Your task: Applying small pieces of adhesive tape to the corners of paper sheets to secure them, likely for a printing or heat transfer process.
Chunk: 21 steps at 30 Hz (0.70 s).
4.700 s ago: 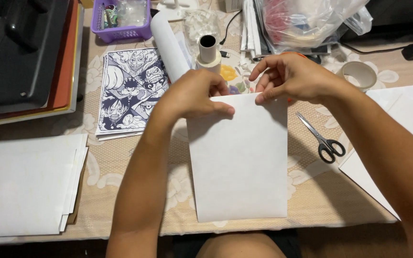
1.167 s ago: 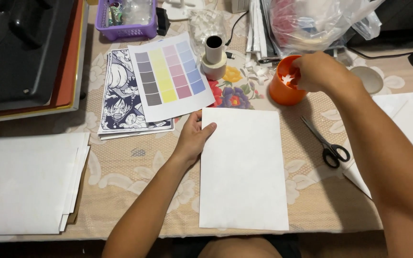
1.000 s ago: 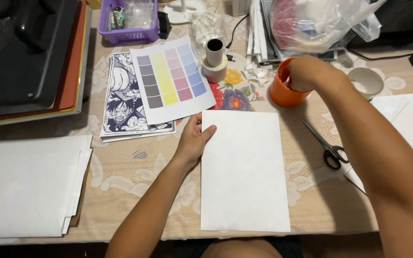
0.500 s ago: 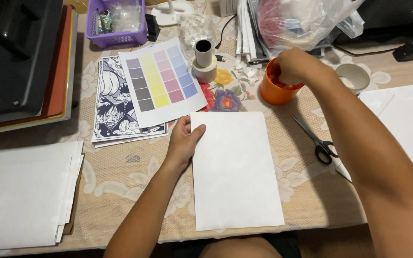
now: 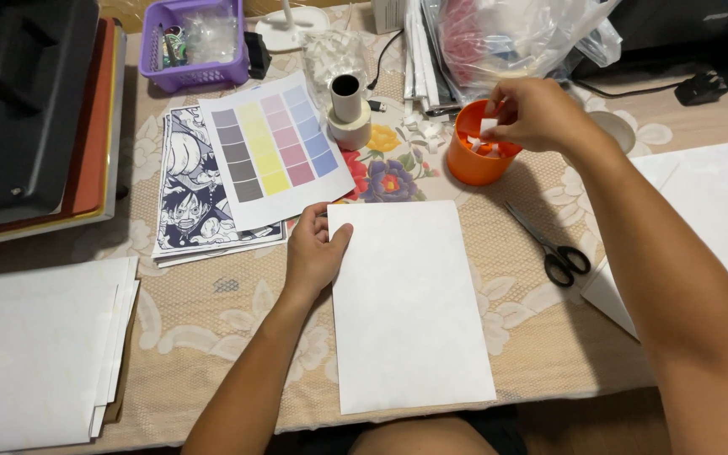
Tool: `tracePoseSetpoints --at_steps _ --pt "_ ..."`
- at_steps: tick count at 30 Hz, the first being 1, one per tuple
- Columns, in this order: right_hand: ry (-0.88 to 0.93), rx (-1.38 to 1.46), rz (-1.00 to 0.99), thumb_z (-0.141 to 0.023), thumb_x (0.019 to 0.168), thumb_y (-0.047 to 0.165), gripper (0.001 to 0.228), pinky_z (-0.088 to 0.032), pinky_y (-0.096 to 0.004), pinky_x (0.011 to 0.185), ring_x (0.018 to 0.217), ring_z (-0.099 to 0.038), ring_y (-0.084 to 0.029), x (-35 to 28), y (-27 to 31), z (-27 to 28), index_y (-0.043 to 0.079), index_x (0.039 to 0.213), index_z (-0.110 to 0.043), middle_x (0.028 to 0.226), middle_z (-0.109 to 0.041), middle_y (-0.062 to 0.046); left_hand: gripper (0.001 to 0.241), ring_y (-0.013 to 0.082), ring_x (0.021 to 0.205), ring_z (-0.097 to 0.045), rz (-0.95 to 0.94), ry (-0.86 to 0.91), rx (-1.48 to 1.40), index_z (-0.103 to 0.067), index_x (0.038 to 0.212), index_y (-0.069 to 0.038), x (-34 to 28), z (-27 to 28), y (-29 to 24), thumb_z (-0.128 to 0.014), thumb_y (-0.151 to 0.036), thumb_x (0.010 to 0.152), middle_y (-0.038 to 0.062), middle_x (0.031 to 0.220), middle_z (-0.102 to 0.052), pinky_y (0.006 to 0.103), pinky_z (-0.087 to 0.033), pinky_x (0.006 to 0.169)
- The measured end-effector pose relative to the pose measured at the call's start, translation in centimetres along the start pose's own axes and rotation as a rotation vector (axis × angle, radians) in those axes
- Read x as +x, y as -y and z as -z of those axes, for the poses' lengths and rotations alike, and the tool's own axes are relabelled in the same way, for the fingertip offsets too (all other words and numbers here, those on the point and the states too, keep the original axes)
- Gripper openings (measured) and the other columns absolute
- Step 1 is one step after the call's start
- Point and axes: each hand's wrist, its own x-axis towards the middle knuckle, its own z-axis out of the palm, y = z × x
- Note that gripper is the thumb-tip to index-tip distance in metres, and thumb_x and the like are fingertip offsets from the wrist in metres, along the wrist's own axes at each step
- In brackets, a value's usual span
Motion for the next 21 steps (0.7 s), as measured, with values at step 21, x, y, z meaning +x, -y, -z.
tracePoseSetpoints --at_steps 21 --pt "-0.173 1.282 0.431 -0.075 0.105 -0.009 0.023 -0.077 -0.037 0.077 0.091 -0.084 -0.026 -8.3 2.2 -9.7 -0.009 0.128 -0.069 0.107 -0.078 -0.022 0.03 0.0188 0.078 -0.078 -0.72 0.214 0.047 -0.085 0.118 -0.007 -2.2 -2.4 -6.3 -0.092 -0.02 0.092 0.01 0.092 -0.083 0.029 -0.064 0.069"
